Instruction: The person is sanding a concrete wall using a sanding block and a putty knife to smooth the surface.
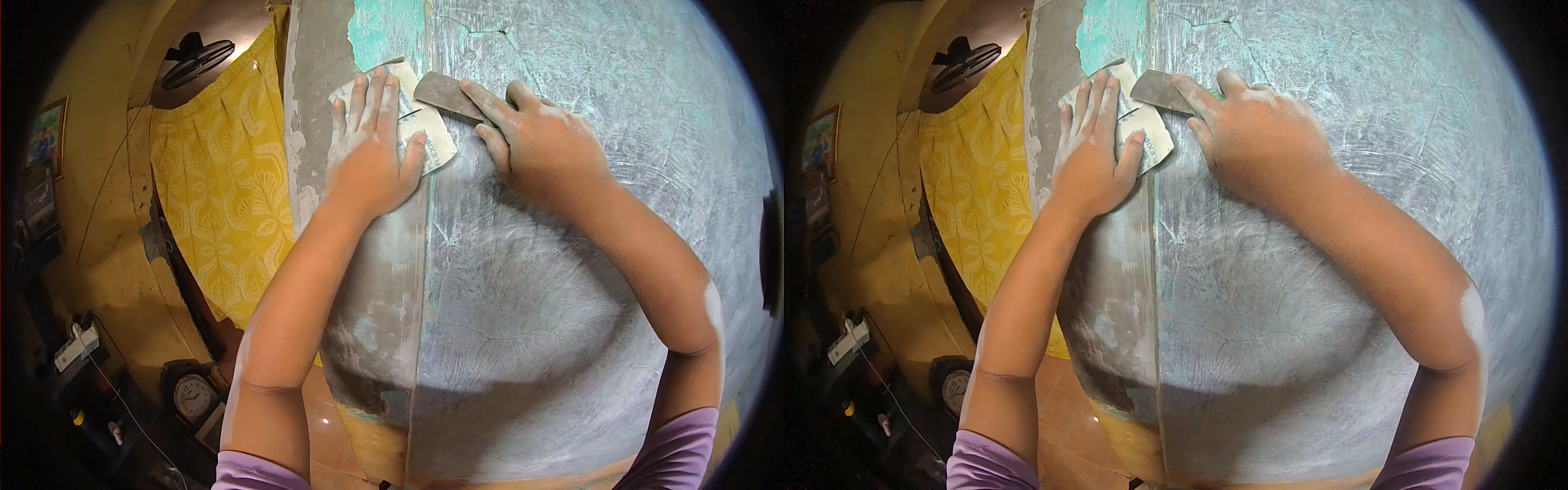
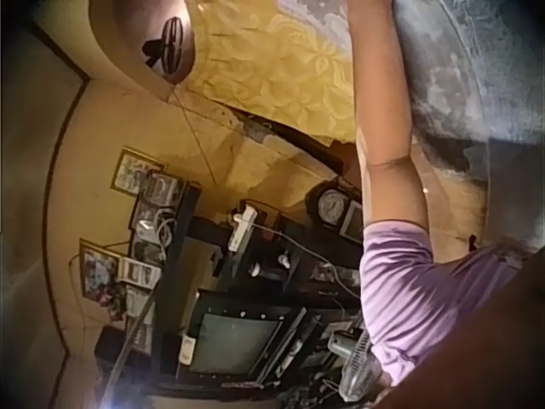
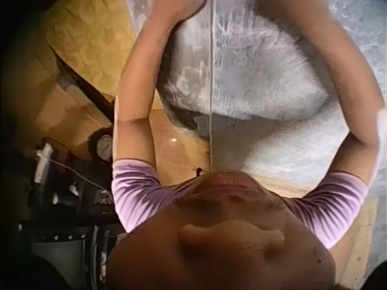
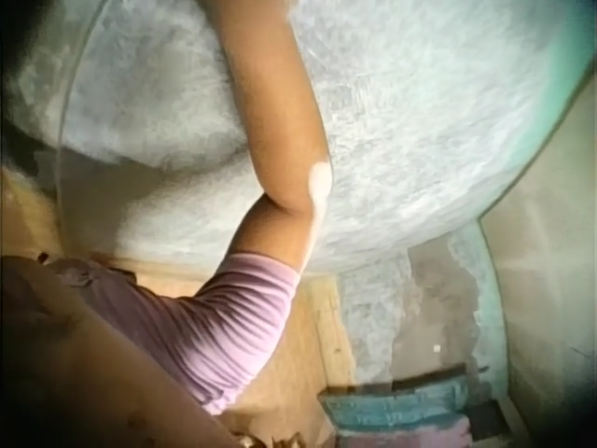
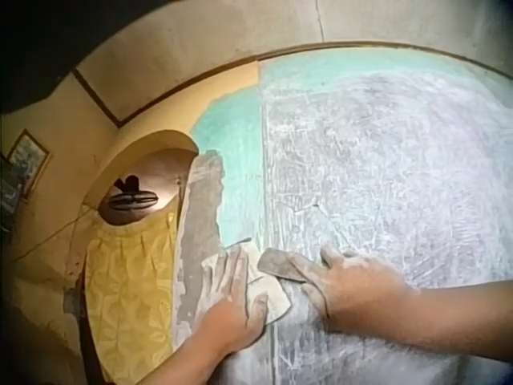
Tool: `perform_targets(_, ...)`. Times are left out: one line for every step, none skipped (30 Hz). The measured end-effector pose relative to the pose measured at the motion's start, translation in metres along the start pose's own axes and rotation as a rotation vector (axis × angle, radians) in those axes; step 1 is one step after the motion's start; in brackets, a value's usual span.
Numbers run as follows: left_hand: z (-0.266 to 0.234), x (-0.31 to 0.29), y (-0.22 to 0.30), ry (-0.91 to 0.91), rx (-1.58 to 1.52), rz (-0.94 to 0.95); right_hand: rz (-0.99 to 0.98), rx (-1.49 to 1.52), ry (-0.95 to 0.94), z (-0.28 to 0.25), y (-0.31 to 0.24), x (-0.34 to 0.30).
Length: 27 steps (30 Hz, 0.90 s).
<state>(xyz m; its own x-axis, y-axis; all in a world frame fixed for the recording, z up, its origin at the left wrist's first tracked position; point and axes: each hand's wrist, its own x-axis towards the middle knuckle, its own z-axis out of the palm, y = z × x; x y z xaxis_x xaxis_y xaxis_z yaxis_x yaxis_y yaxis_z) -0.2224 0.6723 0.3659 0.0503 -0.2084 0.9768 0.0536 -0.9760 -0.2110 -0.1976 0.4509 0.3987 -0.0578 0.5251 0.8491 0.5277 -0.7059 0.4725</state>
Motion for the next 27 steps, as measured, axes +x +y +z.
perform_targets(-0.001, 0.005, -0.002, -0.011, 0.015, 0.006, 0.011, 0.003, -0.048, -0.003, 0.000, 0.002)
perform_targets(-0.003, 0.010, -0.004, -0.018, 0.034, 0.012, 0.010, 0.000, -0.043, -0.005, -0.001, 0.004)
perform_targets(-0.005, 0.014, -0.004, -0.013, 0.036, 0.013, 0.014, -0.005, -0.020, -0.006, -0.002, 0.006)
perform_targets(-0.006, 0.018, -0.003, -0.036, 0.051, -0.006, 0.017, -0.009, 0.003, -0.008, -0.003, 0.008)
perform_targets(-0.005, 0.020, -0.001, -0.063, 0.062, -0.024, 0.019, -0.009, 0.004, -0.009, -0.003, 0.009)
perform_targets(-0.004, 0.017, 0.003, -0.064, 0.063, -0.022, 0.018, -0.001, -0.003, -0.010, -0.003, 0.010)
perform_targets(-0.002, 0.009, 0.009, -0.058, 0.039, -0.042, 0.016, 0.009, -0.009, -0.011, -0.004, 0.010)
perform_targets(-0.002, 0.001, 0.014, -0.053, 0.013, -0.063, 0.019, 0.011, -0.010, -0.013, -0.005, 0.009)
perform_targets(-0.002, -0.006, 0.018, -0.057, 0.013, -0.061, 0.024, 0.017, -0.046, -0.016, -0.006, 0.007)
perform_targets(-0.003, -0.013, 0.022, -0.079, 0.015, -0.054, 0.028, 0.024, -0.083, -0.017, -0.007, 0.005)
perform_targets(-0.004, -0.015, 0.024, -0.098, 0.021, -0.050, 0.027, 0.026, -0.081, -0.017, -0.007, 0.005)
perform_targets(-0.006, -0.011, 0.025, -0.120, 0.071, -0.052, 0.028, 0.018, -0.084, -0.015, -0.006, 0.004)
perform_targets(-0.006, -0.005, 0.025, -0.119, 0.072, -0.052, 0.030, 0.009, -0.087, -0.014, -0.006, 0.003)
perform_targets(-0.007, 0.004, 0.021, -0.100, 0.078, -0.085, 0.025, 0.016, -0.083, -0.016, -0.008, 0.005)
perform_targets(-0.007, 0.013, 0.017, -0.079, 0.080, -0.115, 0.026, 0.042, -0.092, -0.018, -0.010, 0.007)
perform_targets(-0.007, 0.020, 0.012, -0.067, 0.085, -0.154, 0.026, 0.069, -0.101, -0.020, -0.011, 0.008)
perform_targets(-0.006, 0.020, 0.014, -0.068, 0.081, -0.152, 0.029, 0.066, -0.102, -0.019, -0.010, 0.006)
perform_targets(-0.004, 0.018, 0.017, -0.070, 0.064, -0.165, 0.034, 0.062, -0.083, -0.018, -0.009, 0.004)
perform_targets(-0.003, 0.015, 0.020, -0.072, 0.048, -0.178, 0.037, 0.057, -0.064, -0.017, -0.008, 0.003)
perform_targets(-0.002, 0.002, 0.025, -0.063, 0.066, -0.162, 0.042, 0.057, -0.070, -0.015, -0.006, 0.001)
perform_targets(-0.001, -0.006, 0.028, -0.069, 0.061, -0.160, 0.039, 0.067, -0.099, -0.012, -0.004, -0.001)
perform_targets(0.000, -0.012, 0.030, -0.081, 0.067, -0.143, 0.035, 0.077, -0.129, -0.010, -0.002, -0.004)
perform_targets(-0.003, -0.014, 0.030, -0.087, 0.080, -0.130, 0.032, 0.080, -0.128, -0.008, -0.003, -0.003)
perform_targets(-0.005, -0.010, 0.030, -0.103, 0.080, -0.142, 0.027, 0.078, -0.148, -0.007, -0.004, -0.003)
perform_targets(-0.005, -0.002, 0.028, -0.103, 0.082, -0.145, 0.021, 0.075, -0.168, -0.006, -0.005, -0.002)
perform_targets(-0.006, 0.009, 0.024, -0.080, 0.071, -0.158, 0.014, 0.077, -0.164, -0.009, -0.008, 0.000)
perform_targets(-0.007, 0.017, 0.018, -0.057, 0.066, -0.173, 0.013, 0.099, -0.163, -0.012, -0.012, 0.002)
